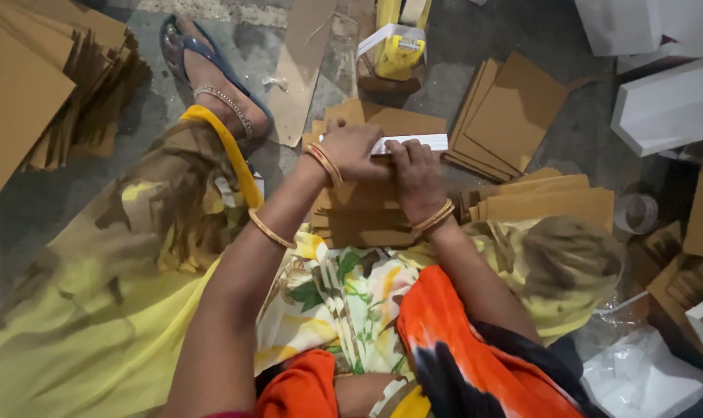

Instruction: The person sits on the floor and assembles small cardboard boxes by folding flaps and securing them with tape. They repeatedly pick up flat cardboard pieces, fold them into box shapes, and use a tape dispenser to seal the edges.

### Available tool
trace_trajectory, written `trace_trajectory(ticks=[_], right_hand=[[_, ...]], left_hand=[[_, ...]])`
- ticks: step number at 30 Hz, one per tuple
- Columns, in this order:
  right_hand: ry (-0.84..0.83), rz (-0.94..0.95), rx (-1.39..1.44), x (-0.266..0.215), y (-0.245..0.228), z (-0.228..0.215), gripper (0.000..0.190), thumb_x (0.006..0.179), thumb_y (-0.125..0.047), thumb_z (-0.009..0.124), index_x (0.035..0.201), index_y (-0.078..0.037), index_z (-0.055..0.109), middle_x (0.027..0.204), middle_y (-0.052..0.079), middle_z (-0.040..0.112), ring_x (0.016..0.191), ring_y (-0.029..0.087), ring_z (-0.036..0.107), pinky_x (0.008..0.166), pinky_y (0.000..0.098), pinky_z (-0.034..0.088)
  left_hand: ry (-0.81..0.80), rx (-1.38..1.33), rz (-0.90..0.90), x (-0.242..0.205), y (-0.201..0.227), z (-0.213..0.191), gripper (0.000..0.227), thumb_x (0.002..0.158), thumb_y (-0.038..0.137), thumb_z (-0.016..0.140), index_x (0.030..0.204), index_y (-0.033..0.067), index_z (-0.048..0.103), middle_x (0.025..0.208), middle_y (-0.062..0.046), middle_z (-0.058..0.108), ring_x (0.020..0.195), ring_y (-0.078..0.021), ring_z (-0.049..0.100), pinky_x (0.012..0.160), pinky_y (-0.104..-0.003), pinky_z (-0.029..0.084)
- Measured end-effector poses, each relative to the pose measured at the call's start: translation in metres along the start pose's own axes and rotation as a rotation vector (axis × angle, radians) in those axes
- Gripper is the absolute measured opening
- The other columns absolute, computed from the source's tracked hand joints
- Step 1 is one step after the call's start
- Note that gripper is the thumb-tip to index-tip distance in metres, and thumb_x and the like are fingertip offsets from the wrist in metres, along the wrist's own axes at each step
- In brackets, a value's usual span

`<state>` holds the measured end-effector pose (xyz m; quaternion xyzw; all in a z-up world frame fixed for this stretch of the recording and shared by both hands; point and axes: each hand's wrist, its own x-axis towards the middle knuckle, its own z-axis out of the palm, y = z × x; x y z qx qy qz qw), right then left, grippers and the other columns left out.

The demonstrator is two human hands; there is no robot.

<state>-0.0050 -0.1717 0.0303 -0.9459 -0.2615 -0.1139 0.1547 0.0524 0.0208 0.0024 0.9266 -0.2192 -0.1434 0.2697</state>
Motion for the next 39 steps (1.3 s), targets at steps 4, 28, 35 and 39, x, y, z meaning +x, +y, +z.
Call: trace_trajectory(ticks=[4, 28, 35, 39], right_hand=[[0.118, -0.037, -0.126, 0.006, -0.001, -0.001, 0.055, 0.089, -0.013, 0.070, 0.141, -0.017, 0.053, 0.116, 0.006, 0.056, 0.115, 0.029, 0.055, 0.102, 0.0477, 0.043], [-0.130, 0.561, 1.076, -0.037, 0.128, 0.089, 0.047, 0.087, 0.005, 0.074, 0.130, -0.002, 0.058, 0.116, 0.008, 0.071, 0.109, 0.018, 0.070, 0.096, 0.0331, 0.058], [-0.101, 0.539, 0.969, -0.034, 0.117, 0.083, 0.042, 0.085, -0.001, 0.071, 0.124, -0.003, 0.059, 0.111, 0.007, 0.074, 0.102, 0.018, 0.075, 0.087, 0.0321, 0.062], [-0.087, 0.516, 0.822, -0.022, 0.108, 0.074, 0.037, 0.090, -0.010, 0.083, 0.121, -0.001, 0.063, 0.108, 0.009, 0.073, 0.099, 0.022, 0.073, 0.083, 0.0339, 0.060]], left_hand=[[0.339, 0.253, -0.012, -0.014, 0.020, 0.023, 0.027, 0.083, 0.024, 0.066, 0.106, 0.0107, 0.058, 0.096, -0.011, 0.067, 0.090, -0.0323, 0.068, 0.078, -0.050, 0.046], [0.400, 0.059, 0.085, -0.035, 0.001, 0.005, 0.040, 0.075, 0.014, 0.073, 0.113, 0.0110, 0.060, 0.101, -0.013, 0.067, 0.091, -0.0377, 0.068, 0.077, -0.049, 0.053], [0.404, -0.647, -0.322, -0.066, -0.041, 0.016, 0.059, 0.070, 0.012, 0.083, 0.123, 0.0074, 0.059, 0.107, -0.014, 0.072, 0.103, -0.0306, 0.072, 0.089, -0.039, 0.056], [0.499, -0.608, -0.154, -0.068, -0.050, 0.040, 0.046, 0.082, 0.006, 0.074, 0.128, 0.0062, 0.064, 0.118, -0.016, 0.073, 0.112, -0.0328, 0.070, 0.094, -0.039, 0.055]])
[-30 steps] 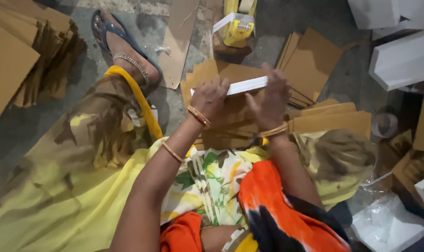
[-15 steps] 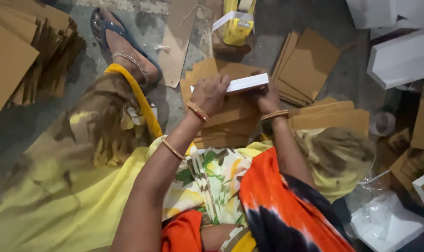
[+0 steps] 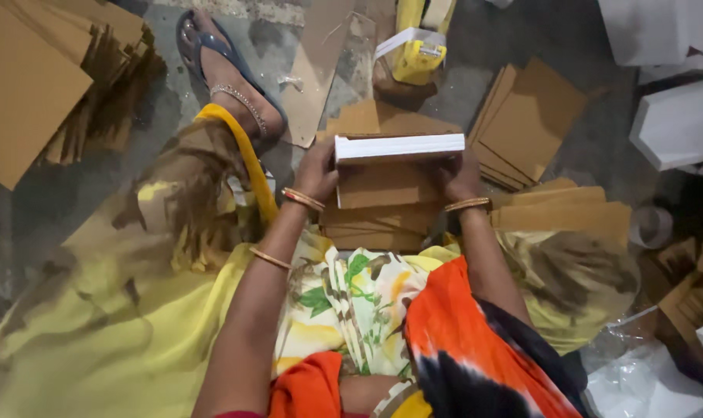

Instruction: The person sits on the floor and assembles small cardboard boxes by folding flaps and securing them with tape. They repeatedly pick up flat cardboard pieces, fold them into box shapes, and use a tape dispenser to seal the edges.

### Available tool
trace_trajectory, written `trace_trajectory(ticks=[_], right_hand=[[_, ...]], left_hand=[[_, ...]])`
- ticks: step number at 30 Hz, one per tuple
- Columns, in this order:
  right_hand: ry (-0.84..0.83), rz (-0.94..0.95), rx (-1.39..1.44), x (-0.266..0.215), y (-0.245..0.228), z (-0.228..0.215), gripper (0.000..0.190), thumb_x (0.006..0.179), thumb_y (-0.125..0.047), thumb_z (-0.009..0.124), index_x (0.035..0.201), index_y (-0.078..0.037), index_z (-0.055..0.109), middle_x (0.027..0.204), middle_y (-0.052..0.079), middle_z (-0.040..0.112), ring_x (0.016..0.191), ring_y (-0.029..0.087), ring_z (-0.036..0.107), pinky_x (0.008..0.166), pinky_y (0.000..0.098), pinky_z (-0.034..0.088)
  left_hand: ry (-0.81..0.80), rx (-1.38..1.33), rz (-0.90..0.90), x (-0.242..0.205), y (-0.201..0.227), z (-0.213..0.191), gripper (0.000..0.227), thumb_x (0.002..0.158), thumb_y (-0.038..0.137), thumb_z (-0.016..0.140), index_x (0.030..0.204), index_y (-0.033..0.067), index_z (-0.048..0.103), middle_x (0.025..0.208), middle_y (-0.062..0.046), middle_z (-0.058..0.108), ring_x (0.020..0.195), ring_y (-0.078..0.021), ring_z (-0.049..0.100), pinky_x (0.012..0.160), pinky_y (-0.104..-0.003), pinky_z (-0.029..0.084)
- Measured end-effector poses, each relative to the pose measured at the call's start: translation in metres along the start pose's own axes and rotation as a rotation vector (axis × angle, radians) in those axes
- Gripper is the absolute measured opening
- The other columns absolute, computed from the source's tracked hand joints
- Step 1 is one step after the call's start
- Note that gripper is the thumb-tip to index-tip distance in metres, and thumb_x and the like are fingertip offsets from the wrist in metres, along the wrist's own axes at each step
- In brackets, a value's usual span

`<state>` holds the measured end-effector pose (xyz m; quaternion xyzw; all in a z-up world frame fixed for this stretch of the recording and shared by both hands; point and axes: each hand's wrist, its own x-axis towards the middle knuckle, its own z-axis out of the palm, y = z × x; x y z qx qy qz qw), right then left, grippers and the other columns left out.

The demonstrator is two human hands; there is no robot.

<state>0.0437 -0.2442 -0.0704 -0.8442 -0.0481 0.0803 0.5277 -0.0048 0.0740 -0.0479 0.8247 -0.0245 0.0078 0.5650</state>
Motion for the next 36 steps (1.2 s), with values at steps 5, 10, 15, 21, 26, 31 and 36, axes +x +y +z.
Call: trace_trajectory(ticks=[5, 10, 15, 21, 26, 31, 36], right_hand=[[-0.024, 0.113, 0.183, 0.002, -0.023, 0.000, 0.041, 0.083, -0.017, 0.083, 0.116, -0.003, 0.063, 0.101, 0.007, 0.074, 0.093, 0.020, 0.075, 0.080, 0.0332, 0.062], [0.012, 0.082, -0.072, -0.004, -0.029, -0.001, 0.040, 0.082, -0.022, 0.086, 0.112, -0.002, 0.069, 0.102, 0.010, 0.074, 0.094, 0.022, 0.072, 0.079, 0.0363, 0.059], [0.046, 0.038, -0.090, -0.007, -0.020, 0.004, 0.047, 0.079, -0.024, 0.090, 0.114, -0.002, 0.068, 0.105, 0.010, 0.071, 0.095, 0.022, 0.070, 0.080, 0.0367, 0.058], [0.005, -0.055, 0.137, -0.006, -0.027, 0.010, 0.050, 0.082, -0.022, 0.086, 0.122, -0.004, 0.062, 0.113, 0.007, 0.072, 0.105, 0.017, 0.069, 0.090, 0.0337, 0.057], [-0.022, -0.194, 0.140, -0.010, -0.048, 0.012, 0.039, 0.082, -0.019, 0.083, 0.115, -0.003, 0.070, 0.109, 0.011, 0.076, 0.102, 0.024, 0.073, 0.092, 0.0384, 0.060], [0.127, -0.146, -0.362, -0.012, -0.060, 0.010, 0.049, 0.075, -0.034, 0.091, 0.108, -0.002, 0.072, 0.100, 0.019, 0.075, 0.092, 0.037, 0.071, 0.080, 0.0439, 0.055], [0.069, 0.001, -0.312, -0.011, -0.035, 0.012, 0.052, 0.079, -0.042, 0.086, 0.115, -0.009, 0.068, 0.109, 0.016, 0.074, 0.104, 0.036, 0.070, 0.092, 0.0452, 0.055]], left_hand=[[-0.002, 0.024, -0.037, -0.002, -0.003, 0.001, 0.056, 0.080, 0.023, 0.087, 0.127, 0.0062, 0.063, 0.115, -0.015, 0.073, 0.107, -0.0321, 0.070, 0.089, -0.039, 0.055], [-0.001, -0.028, -0.129, 0.001, 0.011, 0.000, 0.057, 0.073, 0.027, 0.088, 0.121, 0.0081, 0.065, 0.112, -0.013, 0.074, 0.103, -0.0298, 0.073, 0.087, -0.039, 0.056], [0.078, 0.012, 0.002, -0.004, 0.017, 0.010, 0.050, 0.074, 0.022, 0.088, 0.115, 0.0064, 0.064, 0.106, -0.016, 0.074, 0.101, -0.0368, 0.071, 0.087, -0.044, 0.055], [0.214, 0.058, 0.034, -0.008, 0.003, 0.033, 0.055, 0.076, 0.025, 0.092, 0.116, 0.0061, 0.059, 0.105, -0.017, 0.073, 0.102, -0.0412, 0.069, 0.085, -0.046, 0.055], [0.262, 0.094, 0.084, -0.010, 0.004, 0.030, 0.056, 0.073, 0.026, 0.094, 0.113, 0.0056, 0.062, 0.102, -0.019, 0.073, 0.097, -0.0421, 0.069, 0.084, -0.047, 0.054], [0.065, -0.020, -0.050, -0.003, 0.023, 0.010, 0.045, 0.070, 0.024, 0.091, 0.104, 0.0074, 0.067, 0.099, -0.015, 0.075, 0.096, -0.0359, 0.073, 0.084, -0.043, 0.057], [-0.018, 0.269, -0.076, 0.013, 0.045, -0.021, 0.051, 0.067, 0.026, 0.089, 0.111, 0.0119, 0.067, 0.100, -0.013, 0.073, 0.097, -0.0351, 0.070, 0.085, -0.044, 0.054]])
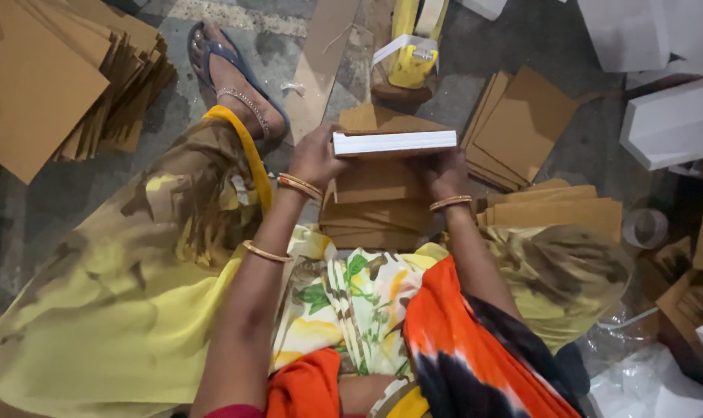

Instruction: The person sits on the floor and assembles small cardboard boxes by folding flaps and securing them with tape. They repeatedly pick up flat cardboard pieces, fold them into box shapes, and use a tape dispenser to seal the edges.

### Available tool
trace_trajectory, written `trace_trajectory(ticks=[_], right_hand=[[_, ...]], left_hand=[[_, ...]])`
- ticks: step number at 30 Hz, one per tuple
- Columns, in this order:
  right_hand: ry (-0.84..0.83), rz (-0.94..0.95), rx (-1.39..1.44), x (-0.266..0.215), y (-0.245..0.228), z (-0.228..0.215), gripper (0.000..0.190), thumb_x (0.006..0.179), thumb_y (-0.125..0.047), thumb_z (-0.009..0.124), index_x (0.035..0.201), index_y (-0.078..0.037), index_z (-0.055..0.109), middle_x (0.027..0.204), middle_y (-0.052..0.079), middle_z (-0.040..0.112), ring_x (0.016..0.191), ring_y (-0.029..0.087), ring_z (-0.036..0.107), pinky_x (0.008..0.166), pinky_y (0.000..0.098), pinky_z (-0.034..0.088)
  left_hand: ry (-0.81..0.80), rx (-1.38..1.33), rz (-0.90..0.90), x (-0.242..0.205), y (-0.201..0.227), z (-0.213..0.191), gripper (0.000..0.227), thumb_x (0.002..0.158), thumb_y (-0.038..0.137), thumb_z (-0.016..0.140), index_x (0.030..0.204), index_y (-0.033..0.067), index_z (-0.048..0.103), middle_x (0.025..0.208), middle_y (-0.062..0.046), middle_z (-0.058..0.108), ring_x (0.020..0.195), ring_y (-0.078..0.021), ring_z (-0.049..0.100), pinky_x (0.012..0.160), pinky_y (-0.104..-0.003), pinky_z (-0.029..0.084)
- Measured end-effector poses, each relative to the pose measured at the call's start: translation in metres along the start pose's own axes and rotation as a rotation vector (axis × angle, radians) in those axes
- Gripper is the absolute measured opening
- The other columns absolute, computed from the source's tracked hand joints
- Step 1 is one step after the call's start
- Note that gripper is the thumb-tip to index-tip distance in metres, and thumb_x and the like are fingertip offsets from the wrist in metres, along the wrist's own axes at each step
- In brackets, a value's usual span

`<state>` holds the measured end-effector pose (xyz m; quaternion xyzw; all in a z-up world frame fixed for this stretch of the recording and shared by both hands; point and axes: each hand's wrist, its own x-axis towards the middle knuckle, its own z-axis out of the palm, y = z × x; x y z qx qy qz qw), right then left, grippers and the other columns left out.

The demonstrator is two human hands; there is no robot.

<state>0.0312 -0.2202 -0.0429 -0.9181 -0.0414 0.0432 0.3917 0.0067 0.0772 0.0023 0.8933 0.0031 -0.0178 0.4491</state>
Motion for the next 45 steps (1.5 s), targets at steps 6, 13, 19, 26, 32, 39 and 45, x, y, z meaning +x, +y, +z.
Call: trace_trajectory(ticks=[6, 13, 19, 26, 32, 39, 45], right_hand=[[0.249, -0.205, -0.138, 0.009, 0.048, 0.034, 0.065, 0.076, -0.012, 0.072, 0.137, -0.006, 0.051, 0.122, 0.027, 0.058, 0.112, 0.049, 0.055, 0.096, 0.0544, 0.047], [0.303, -0.163, -0.079, 0.012, 0.054, 0.058, 0.064, 0.074, -0.009, 0.065, 0.135, -0.004, 0.048, 0.121, 0.025, 0.059, 0.115, 0.049, 0.052, 0.101, 0.0559, 0.043], [0.287, -0.167, -0.183, 0.030, 0.041, 0.059, 0.059, 0.076, -0.018, 0.076, 0.128, -0.004, 0.052, 0.119, 0.025, 0.060, 0.114, 0.047, 0.052, 0.100, 0.0559, 0.042], [0.202, -0.034, -0.151, 0.034, 0.040, 0.061, 0.065, 0.075, -0.021, 0.081, 0.130, -0.003, 0.052, 0.118, 0.023, 0.063, 0.116, 0.046, 0.052, 0.102, 0.0562, 0.042], [-0.032, -0.082, 0.342, 0.066, 0.039, 0.020, 0.066, 0.075, 0.001, 0.056, 0.141, -0.001, 0.054, 0.128, 0.016, 0.056, 0.119, 0.034, 0.056, 0.102, 0.0461, 0.046], [-0.031, 0.188, 0.576, 0.156, -0.031, -0.039, 0.023, 0.101, -0.022, 0.066, 0.116, -0.006, 0.073, 0.093, -0.004, 0.066, 0.077, 0.006, 0.058, 0.065, 0.0235, 0.049], [-0.099, 0.181, 0.593, 0.161, -0.079, -0.044, 0.022, 0.101, -0.024, 0.069, 0.108, -0.003, 0.072, 0.085, -0.002, 0.064, 0.073, 0.007, 0.058, 0.064, 0.0259, 0.052]], left_hand=[[-0.024, 0.451, 0.332, 0.031, 0.024, -0.006, 0.055, 0.067, 0.028, 0.083, 0.118, 0.0158, 0.065, 0.108, -0.010, 0.069, 0.108, -0.0318, 0.063, 0.107, -0.055, 0.035], [0.060, 0.517, 0.308, 0.050, 0.049, 0.051, 0.054, 0.078, 0.044, 0.081, 0.111, 0.0064, 0.060, 0.112, -0.014, 0.060, 0.113, -0.0339, 0.056, 0.101, -0.049, 0.039], [0.199, 0.529, 0.375, 0.052, 0.041, 0.052, 0.065, 0.082, 0.049, 0.078, 0.125, 0.0045, 0.058, 0.109, -0.012, 0.062, 0.108, -0.0310, 0.058, 0.101, -0.048, 0.040], [0.229, 0.589, 0.431, 0.055, 0.036, 0.050, 0.055, 0.082, 0.048, 0.078, 0.118, 0.0097, 0.059, 0.107, -0.010, 0.062, 0.103, -0.0289, 0.059, 0.095, -0.046, 0.042], [0.255, 0.642, 0.453, 0.056, 0.029, 0.049, 0.046, 0.081, 0.035, 0.075, 0.119, 0.0130, 0.060, 0.106, -0.005, 0.062, 0.101, -0.0249, 0.058, 0.095, -0.043, 0.043], [0.241, 0.609, 0.456, 0.057, 0.025, 0.049, 0.034, 0.086, 0.030, 0.068, 0.113, 0.0115, 0.059, 0.104, -0.007, 0.062, 0.099, -0.0271, 0.058, 0.092, -0.043, 0.042], [0.277, 0.683, 0.449, 0.054, 0.024, 0.048, 0.020, 0.093, 0.021, 0.059, 0.113, 0.0151, 0.059, 0.111, -0.005, 0.062, 0.104, -0.0237, 0.059, 0.093, -0.041, 0.042]])
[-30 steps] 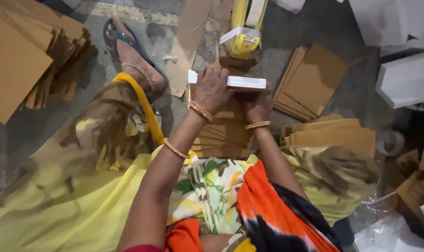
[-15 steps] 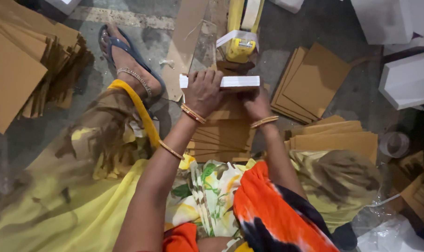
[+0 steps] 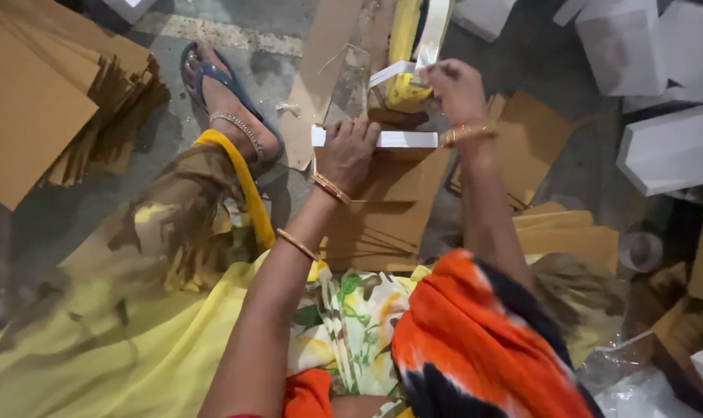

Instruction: The person sits on the floor and assembles small cardboard boxes by folding flaps and securing them with tape. They repeatedly pick up flat cardboard pieces, fold them into box shapes, and use a tape dispenser to seal the edges.

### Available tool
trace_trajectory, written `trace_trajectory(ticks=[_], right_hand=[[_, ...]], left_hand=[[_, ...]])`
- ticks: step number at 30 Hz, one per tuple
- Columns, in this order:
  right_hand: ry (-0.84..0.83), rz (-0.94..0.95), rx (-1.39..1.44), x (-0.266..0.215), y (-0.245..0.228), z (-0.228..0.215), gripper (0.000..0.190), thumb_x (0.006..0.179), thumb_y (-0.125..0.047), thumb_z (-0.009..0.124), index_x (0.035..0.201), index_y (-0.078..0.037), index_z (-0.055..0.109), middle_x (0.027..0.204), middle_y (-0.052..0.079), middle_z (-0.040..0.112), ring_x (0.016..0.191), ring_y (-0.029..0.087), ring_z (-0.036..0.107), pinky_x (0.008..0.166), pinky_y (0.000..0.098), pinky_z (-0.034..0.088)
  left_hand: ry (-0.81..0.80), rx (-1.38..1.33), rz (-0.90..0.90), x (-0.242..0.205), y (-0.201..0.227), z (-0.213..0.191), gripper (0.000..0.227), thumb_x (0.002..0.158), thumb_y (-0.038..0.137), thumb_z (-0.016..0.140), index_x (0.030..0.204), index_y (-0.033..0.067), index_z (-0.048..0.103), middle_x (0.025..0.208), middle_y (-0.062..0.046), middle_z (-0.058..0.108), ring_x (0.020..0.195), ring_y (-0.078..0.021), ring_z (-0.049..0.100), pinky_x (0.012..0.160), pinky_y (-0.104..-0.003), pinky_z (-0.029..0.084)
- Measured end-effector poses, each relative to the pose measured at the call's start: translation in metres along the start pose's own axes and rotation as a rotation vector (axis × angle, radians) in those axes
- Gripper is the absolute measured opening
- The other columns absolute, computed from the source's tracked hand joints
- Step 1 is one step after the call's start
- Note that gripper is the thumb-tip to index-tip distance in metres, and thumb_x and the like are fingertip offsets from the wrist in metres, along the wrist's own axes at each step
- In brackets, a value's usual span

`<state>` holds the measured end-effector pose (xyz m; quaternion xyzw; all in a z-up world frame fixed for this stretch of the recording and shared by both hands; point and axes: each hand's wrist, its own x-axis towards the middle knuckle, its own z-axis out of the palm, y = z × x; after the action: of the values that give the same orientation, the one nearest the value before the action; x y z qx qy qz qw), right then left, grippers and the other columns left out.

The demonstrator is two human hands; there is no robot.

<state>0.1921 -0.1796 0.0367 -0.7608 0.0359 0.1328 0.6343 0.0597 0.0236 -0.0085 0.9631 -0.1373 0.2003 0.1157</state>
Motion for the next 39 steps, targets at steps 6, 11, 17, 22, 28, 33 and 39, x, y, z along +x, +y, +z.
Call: trace_trajectory(ticks=[6, 11, 17, 22, 28, 33, 39], right_hand=[[-0.090, -0.024, 0.193, -0.106, 0.051, -0.001, 0.009, 0.098, -0.009, 0.069, 0.105, -0.004, 0.065, 0.089, 0.003, 0.067, 0.076, 0.012, 0.066, 0.070, 0.0287, 0.058], [-0.058, 0.187, 0.348, -0.100, 0.107, 0.006, 0.010, 0.101, -0.013, 0.067, 0.105, -0.004, 0.066, 0.084, 0.002, 0.066, 0.071, 0.012, 0.064, 0.062, 0.0273, 0.053], [0.082, 0.134, 0.215, -0.067, 0.141, 0.003, 0.016, 0.096, -0.011, 0.074, 0.099, 0.001, 0.062, 0.086, 0.011, 0.070, 0.065, 0.016, 0.066, 0.056, 0.0285, 0.053], [0.275, 0.019, -0.140, -0.073, 0.133, 0.003, 0.037, 0.087, -0.015, 0.086, 0.107, -0.001, 0.058, 0.089, 0.010, 0.072, 0.072, 0.017, 0.071, 0.059, 0.0291, 0.057], [0.067, -0.197, -0.421, -0.075, 0.114, -0.001, 0.061, 0.082, -0.014, 0.085, 0.133, -0.002, 0.053, 0.104, 0.012, 0.067, 0.093, 0.023, 0.065, 0.078, 0.0383, 0.055], [-0.106, -0.244, -0.191, -0.066, 0.086, -0.020, 0.067, 0.088, -0.006, 0.067, 0.151, -0.003, 0.046, 0.133, 0.010, 0.062, 0.121, 0.021, 0.060, 0.100, 0.0363, 0.052], [-0.194, -0.215, 0.011, -0.044, 0.038, -0.013, 0.058, 0.104, -0.006, 0.066, 0.156, -0.004, 0.041, 0.140, 0.009, 0.057, 0.119, 0.018, 0.063, 0.104, 0.0306, 0.054]], left_hand=[[0.037, -0.133, -0.023, 0.007, -0.007, 0.010, 0.042, 0.083, 0.040, 0.075, 0.109, 0.0119, 0.059, 0.102, -0.008, 0.060, 0.097, -0.0271, 0.058, 0.089, -0.044, 0.041], [0.023, -0.132, -0.015, 0.009, -0.014, 0.011, 0.047, 0.078, 0.042, 0.080, 0.108, 0.0123, 0.059, 0.099, -0.007, 0.059, 0.096, -0.0277, 0.058, 0.089, -0.043, 0.041], [-0.013, -0.167, -0.008, 0.015, -0.014, 0.012, 0.047, 0.080, 0.046, 0.080, 0.104, 0.0121, 0.058, 0.097, -0.008, 0.058, 0.096, -0.0275, 0.057, 0.090, -0.043, 0.042], [-0.037, -0.198, 0.019, 0.018, -0.018, 0.007, 0.048, 0.080, 0.045, 0.081, 0.104, 0.0107, 0.058, 0.097, -0.008, 0.058, 0.097, -0.0275, 0.058, 0.089, -0.042, 0.042], [0.022, -0.225, 0.065, 0.018, -0.020, 0.003, 0.045, 0.075, 0.031, 0.080, 0.108, 0.0102, 0.057, 0.103, -0.009, 0.059, 0.101, -0.0282, 0.057, 0.091, -0.043, 0.042], [0.005, -0.205, 0.045, 0.013, -0.023, 0.005, 0.049, 0.071, 0.022, 0.076, 0.115, 0.0101, 0.058, 0.108, -0.009, 0.060, 0.104, -0.0283, 0.058, 0.093, -0.043, 0.042], [-0.011, -0.223, 0.030, 0.012, -0.018, 0.007, 0.044, 0.072, 0.018, 0.074, 0.111, 0.0105, 0.057, 0.108, -0.010, 0.060, 0.104, -0.0296, 0.057, 0.092, -0.045, 0.042]])
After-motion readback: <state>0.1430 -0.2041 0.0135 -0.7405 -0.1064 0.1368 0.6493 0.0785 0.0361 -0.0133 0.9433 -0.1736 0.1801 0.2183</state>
